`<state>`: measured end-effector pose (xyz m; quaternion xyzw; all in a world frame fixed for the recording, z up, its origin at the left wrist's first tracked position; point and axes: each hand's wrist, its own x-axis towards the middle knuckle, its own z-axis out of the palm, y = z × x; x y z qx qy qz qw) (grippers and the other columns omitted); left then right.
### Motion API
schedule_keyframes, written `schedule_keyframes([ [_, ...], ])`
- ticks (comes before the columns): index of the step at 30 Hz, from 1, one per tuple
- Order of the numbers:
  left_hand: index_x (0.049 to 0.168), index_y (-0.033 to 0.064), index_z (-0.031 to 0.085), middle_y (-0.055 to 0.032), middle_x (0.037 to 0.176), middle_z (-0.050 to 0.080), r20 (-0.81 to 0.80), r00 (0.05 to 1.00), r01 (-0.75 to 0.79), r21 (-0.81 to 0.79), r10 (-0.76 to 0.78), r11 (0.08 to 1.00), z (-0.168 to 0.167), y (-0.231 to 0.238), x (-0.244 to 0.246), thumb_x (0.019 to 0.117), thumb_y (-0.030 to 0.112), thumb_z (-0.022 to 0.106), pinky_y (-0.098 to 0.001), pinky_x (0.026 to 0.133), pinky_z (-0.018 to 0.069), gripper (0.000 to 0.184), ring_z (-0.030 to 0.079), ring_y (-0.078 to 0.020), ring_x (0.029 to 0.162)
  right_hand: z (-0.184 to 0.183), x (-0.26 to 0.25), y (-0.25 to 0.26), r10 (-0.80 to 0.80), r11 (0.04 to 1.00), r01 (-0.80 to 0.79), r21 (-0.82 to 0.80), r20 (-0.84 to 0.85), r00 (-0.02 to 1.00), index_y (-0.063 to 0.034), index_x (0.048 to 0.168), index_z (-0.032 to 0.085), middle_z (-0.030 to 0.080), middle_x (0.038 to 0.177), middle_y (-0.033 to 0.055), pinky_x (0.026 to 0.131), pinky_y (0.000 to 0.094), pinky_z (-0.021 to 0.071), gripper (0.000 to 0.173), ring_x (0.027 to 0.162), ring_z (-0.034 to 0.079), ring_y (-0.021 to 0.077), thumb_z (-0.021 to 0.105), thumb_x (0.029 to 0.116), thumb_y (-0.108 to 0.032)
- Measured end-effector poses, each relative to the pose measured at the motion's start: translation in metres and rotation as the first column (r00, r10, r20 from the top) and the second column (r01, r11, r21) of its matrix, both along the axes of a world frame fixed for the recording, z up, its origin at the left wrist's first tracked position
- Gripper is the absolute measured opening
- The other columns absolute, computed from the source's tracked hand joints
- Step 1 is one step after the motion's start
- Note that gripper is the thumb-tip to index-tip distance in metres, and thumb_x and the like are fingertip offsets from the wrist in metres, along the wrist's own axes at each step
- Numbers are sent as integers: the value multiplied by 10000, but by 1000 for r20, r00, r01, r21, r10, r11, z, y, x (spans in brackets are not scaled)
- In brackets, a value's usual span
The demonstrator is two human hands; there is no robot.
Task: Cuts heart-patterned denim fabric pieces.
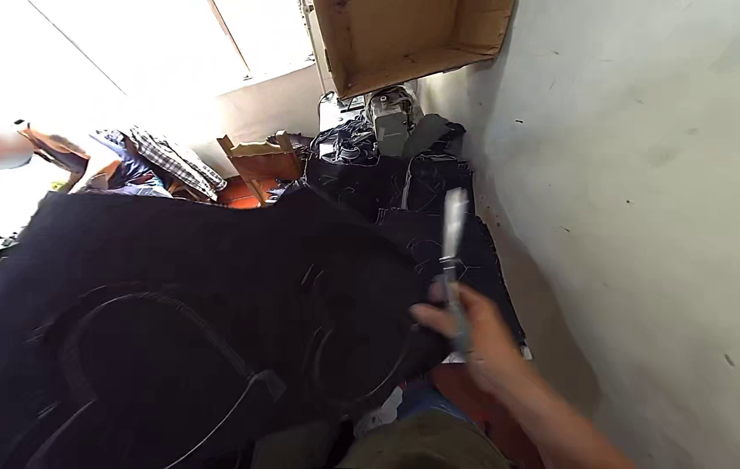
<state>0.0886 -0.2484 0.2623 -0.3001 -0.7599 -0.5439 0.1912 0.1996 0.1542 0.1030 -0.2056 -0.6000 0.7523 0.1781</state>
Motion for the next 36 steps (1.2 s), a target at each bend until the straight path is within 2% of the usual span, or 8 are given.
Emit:
schedule_keyframes([
  [4,1177,-191,609,-83,992,720,-19,945,-324,-199,327,925,-74,117,-28,1010,98,532,-167,845,536,342,629,71,884,3,15,118,-231,898,188,397,63,971,-188,882,653,625,692,-110,522,190,507,317,580,581,-4,885,696,-299],
  [7,1520,-90,388,-158,799,700,100,922,-311,-386,375,868,-166,189,-62,1008,117,573,-398,607,572,582,645,-174,594,-41,-2,181,-261,803,45,595,282,923,-36,974,642,598,723,36,585,370,491,331,621,562,141,877,777,-160],
  [12,1550,88,467,-227,1005,744,146,891,-203,-718,429,666,-284,240,-70,1062,115,481,-582,782,590,488,741,-417,844,-142,-39,209,-301,771,-262,580,695,653,36,1173,655,682,1022,283,876,668,496,500,992,663,459,787,912,-369],
  [18,1587,-7,335,-258,1170,716,199,816,-180,-804,542,567,-276,248,-73,1069,102,455,-568,841,586,543,745,-416,931,-147,-41,148,-502,683,153,714,306,809,55,1358,563,686,1117,259,860,595,532,656,962,677,401,838,858,-268],
  [24,1659,96,23,-225,1309,639,330,610,158,-941,720,298,-252,266,-84,1099,193,377,-505,906,579,669,717,-372,1048,-157,-82,106,-150,521,-255,815,381,912,43,1343,599,580,1450,213,1103,571,453,808,1321,575,391,804,813,-532],
  [28,1657,107,125,-243,1264,674,377,604,377,-911,702,165,-216,279,-111,1085,341,445,-589,980,510,696,657,-416,1181,-200,-128,115,-90,379,-381,843,443,892,34,1314,624,611,1406,222,1110,595,430,857,1294,593,402,868,729,-543],
  [33,1303,92,687,-124,1015,767,669,655,67,-516,352,854,-192,176,-117,1080,329,528,-485,817,637,362,758,-260,884,-200,-141,126,-50,413,-399,819,458,888,48,1348,591,589,1403,282,1027,712,442,883,1267,571,519,940,686,-421],
  [36,1035,12,695,-156,859,718,575,481,-193,-667,662,719,-262,88,-62,1086,320,429,-533,780,592,411,720,-310,814,-202,-143,126,-46,405,-399,823,454,890,62,1335,586,574,1432,268,1059,704,413,867,1301,547,517,929,695,-412],
])
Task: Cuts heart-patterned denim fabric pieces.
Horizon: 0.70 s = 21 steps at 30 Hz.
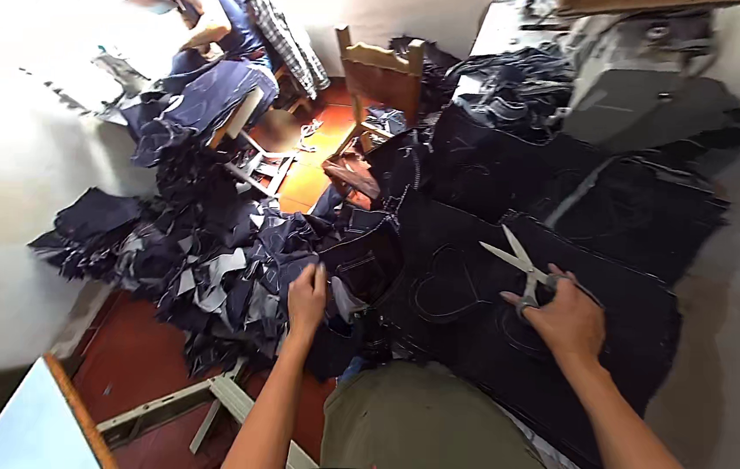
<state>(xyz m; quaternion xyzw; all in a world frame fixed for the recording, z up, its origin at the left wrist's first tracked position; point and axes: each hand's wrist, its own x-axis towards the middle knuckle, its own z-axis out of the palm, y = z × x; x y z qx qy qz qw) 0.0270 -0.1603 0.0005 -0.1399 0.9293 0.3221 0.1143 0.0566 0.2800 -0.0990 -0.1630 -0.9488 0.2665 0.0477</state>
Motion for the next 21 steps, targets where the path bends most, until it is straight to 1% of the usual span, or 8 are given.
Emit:
schedule_keyframes([
  [3,1326,62,663,-181,1294,685,467,877,152,-38,-117,988,-98,-47,59,1031,221,582,-566,1077,486,345,646,-339,1231,-5,-1,3,3,1000,-3,29,-3,1000,65,1349,572,581,1429,259,1082,678,401,898,1301,550,509,913,692,-443],
  [8,1492,-75,443,-250,1550,455,97,981,132,313,-170,941,-164,8,92,888,94,692,-404,1240,332,675,437,-284,1465,-5,-1,4,5,998,-7,54,40,999,48,1400,539,571,1429,275,1094,683,381,929,1303,542,511,921,701,-430],
  [10,1493,-128,375,-281,1490,499,16,1000,17,374,-25,927,-179,27,94,921,136,669,-391,1215,369,696,492,-285,1413,-5,-3,4,-5,998,3,57,47,999,36,1402,543,571,1426,274,1089,686,383,920,1292,548,510,932,697,-410],
  [13,1373,-107,393,-261,1198,641,123,979,-205,529,164,823,-177,20,90,945,42,632,-435,964,562,513,677,-298,1086,-6,-2,4,-6,998,3,62,45,999,38,1398,539,581,1399,289,1072,689,394,910,1251,567,521,933,700,-393],
  [15,1484,-42,259,-265,1237,638,226,963,-253,555,149,793,-168,-4,82,897,-51,655,-482,890,602,708,704,-335,1065,-7,-2,5,-11,998,7,65,56,998,33,1406,536,601,1349,305,1057,686,405,913,1214,584,520,931,703,-396],
  [17,1607,36,136,-257,1469,484,168,984,-127,457,55,880,-163,-31,60,749,-165,615,-501,1008,549,1002,590,-356,1278,-10,0,5,-12,997,8,71,57,998,24,1422,524,602,1346,303,1060,677,411,928,1213,585,515,925,707,-410],
  [19,1644,78,61,-247,1657,223,135,986,38,391,-98,920,-157,-44,29,660,-165,674,-490,1211,365,1185,314,-357,1519,-8,2,4,-22,997,16,71,84,996,20,1430,517,602,1349,302,1057,675,418,929,1220,585,514,928,709,-396],
  [21,1626,47,201,-240,1687,159,184,939,200,399,-291,895,-147,-42,-5,654,-74,804,-508,1270,250,1150,201,-363,1565,0,-2,2,-31,998,24,61,123,992,15,1442,509,613,1309,317,1023,690,434,914,1195,592,518,924,723,-368],
])
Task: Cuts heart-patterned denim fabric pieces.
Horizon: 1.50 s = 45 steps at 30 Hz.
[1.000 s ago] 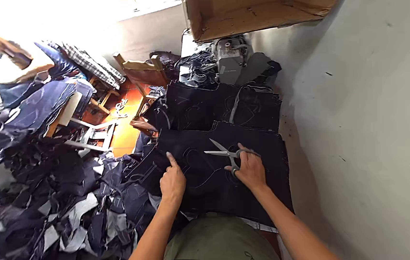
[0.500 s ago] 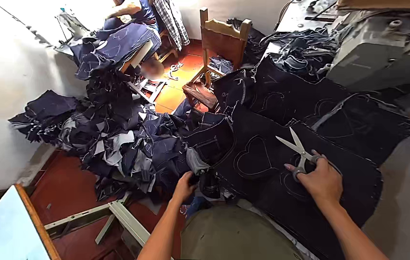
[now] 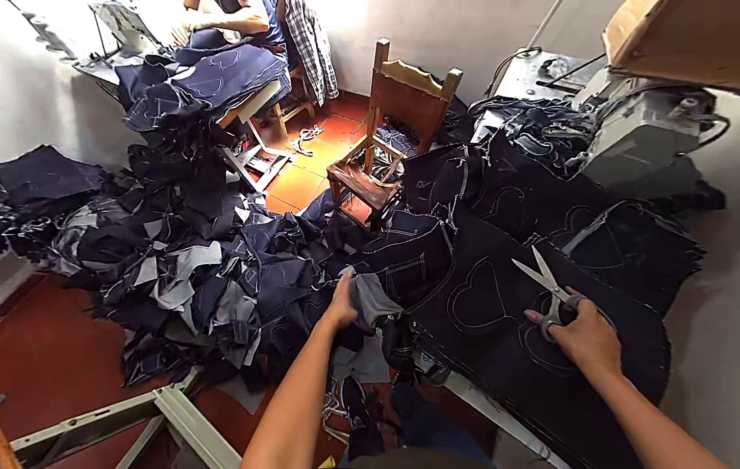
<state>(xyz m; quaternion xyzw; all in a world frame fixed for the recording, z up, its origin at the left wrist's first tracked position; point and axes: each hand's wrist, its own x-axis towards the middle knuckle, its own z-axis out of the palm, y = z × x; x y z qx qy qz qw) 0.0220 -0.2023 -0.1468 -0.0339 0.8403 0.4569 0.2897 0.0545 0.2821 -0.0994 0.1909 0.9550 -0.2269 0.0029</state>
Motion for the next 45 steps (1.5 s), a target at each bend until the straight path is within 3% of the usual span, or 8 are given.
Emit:
schedule_keyframes([
  [4,1226,19,703,-237,1288,665,161,932,347,-142,-324,927,11,-9,-38,742,101,896,-619,1044,477,528,623,-399,1222,9,0,-11,-47,999,47,-1,39,998,2,1438,513,598,1288,355,991,734,423,848,1194,574,554,925,755,-287],
  [9,952,104,734,-109,962,728,-200,847,393,-391,-493,832,68,-34,71,781,120,765,-609,937,503,175,683,-330,997,11,-1,-19,-100,995,100,11,54,993,1,1398,537,597,1294,344,971,759,418,791,1187,569,564,925,762,-266],
  [17,1514,-23,432,-224,1581,417,9,954,299,-99,-299,949,-2,16,69,938,123,663,-505,1237,317,638,373,-330,1497,12,-2,-21,-134,991,133,25,49,990,-22,1402,541,623,1264,319,940,758,436,828,1157,592,548,941,742,-324],
  [21,1461,0,506,-154,1433,597,-95,996,13,156,2,988,-38,24,69,1039,212,566,-350,1162,430,476,554,-172,1345,11,-4,-18,-110,994,110,7,27,994,-2,1357,567,618,1292,310,952,749,430,786,1160,592,544,947,736,-296],
  [25,1551,-54,348,-252,1642,293,-264,957,-70,204,124,977,-43,33,69,1033,301,503,-454,1271,255,646,284,-312,1542,10,-3,-18,-105,994,105,-30,-10,994,8,1360,564,608,1297,323,948,755,428,789,1151,586,559,951,730,-269],
  [33,973,31,747,-125,943,760,-245,955,90,-298,-167,950,7,3,85,819,341,719,-550,907,561,347,735,-280,952,2,-2,-10,-44,997,39,-64,-84,995,50,1316,565,575,1348,328,1029,749,385,793,1191,560,567,963,705,-261],
  [41,1184,260,759,-51,943,699,-603,738,-15,-464,-304,886,145,10,137,939,631,549,-422,575,552,491,672,-193,741,21,4,-5,53,973,-114,-201,-287,957,47,1371,568,540,1479,247,1089,687,397,708,1302,548,497,905,776,-137],
  [45,996,210,802,-2,855,728,-525,814,-84,-533,-251,842,165,40,148,903,438,696,-467,623,587,268,718,-196,755,78,29,-33,452,745,-445,-497,-113,885,-63,1011,698,737,851,45,705,438,610,415,753,714,184,822,805,-400],
])
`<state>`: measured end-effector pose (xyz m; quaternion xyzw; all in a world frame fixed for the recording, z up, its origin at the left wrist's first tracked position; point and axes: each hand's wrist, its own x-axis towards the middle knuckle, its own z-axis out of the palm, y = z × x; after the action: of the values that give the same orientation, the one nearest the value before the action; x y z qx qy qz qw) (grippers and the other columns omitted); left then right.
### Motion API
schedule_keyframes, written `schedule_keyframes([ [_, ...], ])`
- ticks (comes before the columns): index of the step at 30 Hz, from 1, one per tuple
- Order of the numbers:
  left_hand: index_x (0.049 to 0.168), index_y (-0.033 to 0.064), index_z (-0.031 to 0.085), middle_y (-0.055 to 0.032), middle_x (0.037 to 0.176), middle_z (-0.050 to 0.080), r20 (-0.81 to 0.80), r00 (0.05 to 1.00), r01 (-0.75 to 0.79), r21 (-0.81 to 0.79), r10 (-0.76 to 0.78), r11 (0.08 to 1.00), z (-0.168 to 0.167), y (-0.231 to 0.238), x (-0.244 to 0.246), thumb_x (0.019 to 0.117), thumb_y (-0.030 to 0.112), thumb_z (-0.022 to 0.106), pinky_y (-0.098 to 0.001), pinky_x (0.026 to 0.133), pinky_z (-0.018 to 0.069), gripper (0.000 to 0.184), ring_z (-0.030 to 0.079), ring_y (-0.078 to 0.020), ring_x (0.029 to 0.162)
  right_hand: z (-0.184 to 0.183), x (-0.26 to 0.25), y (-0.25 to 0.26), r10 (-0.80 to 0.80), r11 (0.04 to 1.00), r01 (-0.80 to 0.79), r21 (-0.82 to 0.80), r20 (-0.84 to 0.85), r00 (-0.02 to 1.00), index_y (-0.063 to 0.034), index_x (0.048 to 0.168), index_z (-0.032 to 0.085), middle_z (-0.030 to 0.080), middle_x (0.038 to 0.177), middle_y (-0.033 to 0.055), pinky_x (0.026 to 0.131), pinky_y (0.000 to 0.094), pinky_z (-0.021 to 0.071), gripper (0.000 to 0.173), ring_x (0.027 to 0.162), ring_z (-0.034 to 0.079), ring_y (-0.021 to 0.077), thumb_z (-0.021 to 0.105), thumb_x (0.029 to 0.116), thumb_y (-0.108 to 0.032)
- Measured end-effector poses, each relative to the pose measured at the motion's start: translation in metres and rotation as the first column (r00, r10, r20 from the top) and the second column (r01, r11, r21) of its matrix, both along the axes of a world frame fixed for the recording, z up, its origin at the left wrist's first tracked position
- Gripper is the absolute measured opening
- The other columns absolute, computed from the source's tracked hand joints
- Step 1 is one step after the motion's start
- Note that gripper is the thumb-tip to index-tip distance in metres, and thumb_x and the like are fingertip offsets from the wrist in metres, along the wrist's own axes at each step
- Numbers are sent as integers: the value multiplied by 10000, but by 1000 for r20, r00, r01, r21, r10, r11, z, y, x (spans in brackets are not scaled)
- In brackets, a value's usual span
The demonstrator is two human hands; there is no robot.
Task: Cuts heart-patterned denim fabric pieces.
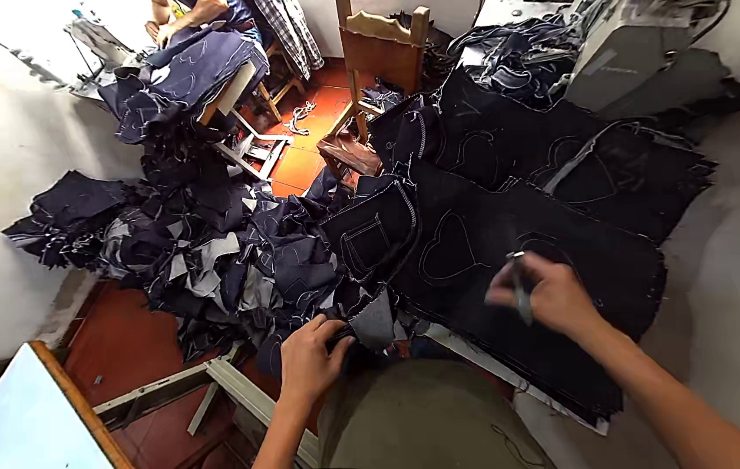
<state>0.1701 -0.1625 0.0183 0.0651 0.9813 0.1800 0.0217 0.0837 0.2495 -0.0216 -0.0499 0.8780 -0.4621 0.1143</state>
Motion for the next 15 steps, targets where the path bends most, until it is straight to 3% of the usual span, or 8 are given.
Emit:
schedule_keyframes([
  [1,976,198,800,2,861,735,31,999,-16,10,16,1000,2,4,4,889,422,716,-476,636,592,254,724,-194,767,13,5,-11,224,974,-207,-90,270,937,-60,994,692,710,796,41,691,420,597,442,702,695,173,771,824,-460],
  [2,960,191,799,7,862,739,50,998,-25,20,24,999,3,6,8,877,415,726,-476,643,594,249,727,-188,773,16,7,-20,430,901,-397,-173,464,775,-36,1021,672,702,795,70,714,441,597,502,705,698,200,716,863,-511],
  [4,936,186,797,15,847,734,45,999,-28,39,26,999,1,5,12,867,418,733,-467,632,593,250,725,-178,762,8,5,-33,619,731,-639,-240,627,473,18,1110,635,685,867,157,794,529,548,602,793,680,289,617,963,-565],
  [5,930,186,795,18,839,730,39,999,-27,48,25,998,-1,5,13,864,421,735,-459,627,592,251,722,-173,757,2,2,-37,637,678,-700,-225,655,406,13,1105,625,678,868,160,804,543,529,646,811,672,296,550,981,-616],
  [7,923,180,792,18,839,728,49,999,-23,61,20,998,-1,3,14,866,416,739,-454,638,591,248,720,-169,761,-9,-6,-45,657,640,-739,-211,649,384,-3,1083,621,668,841,138,792,527,530,712,793,669,277,496,962,-694],
  [9,917,180,789,23,841,727,72,997,-20,76,14,997,-1,3,13,873,404,741,-448,656,591,234,717,-162,768,-15,-17,-55,675,638,-742,-206,614,409,-20,1060,615,656,813,114,758,499,535,744,753,660,252,523,910,-743],
  [13,929,160,788,2,863,731,156,988,-31,102,15,994,-2,6,14,894,417,731,-452,703,588,265,717,-176,802,-23,-34,-75,702,641,-733,-226,559,442,-41,1061,607,636,813,89,721,458,535,669,716,638,213,617,886,-686],
  [15,948,107,772,-52,895,720,263,964,-59,104,30,993,0,8,12,910,418,715,-464,770,583,319,710,-222,852,-29,-35,-79,692,666,-711,-226,542,476,-40,1018,616,626,761,78,673,441,540,617,655,627,201,666,888,-641],
])
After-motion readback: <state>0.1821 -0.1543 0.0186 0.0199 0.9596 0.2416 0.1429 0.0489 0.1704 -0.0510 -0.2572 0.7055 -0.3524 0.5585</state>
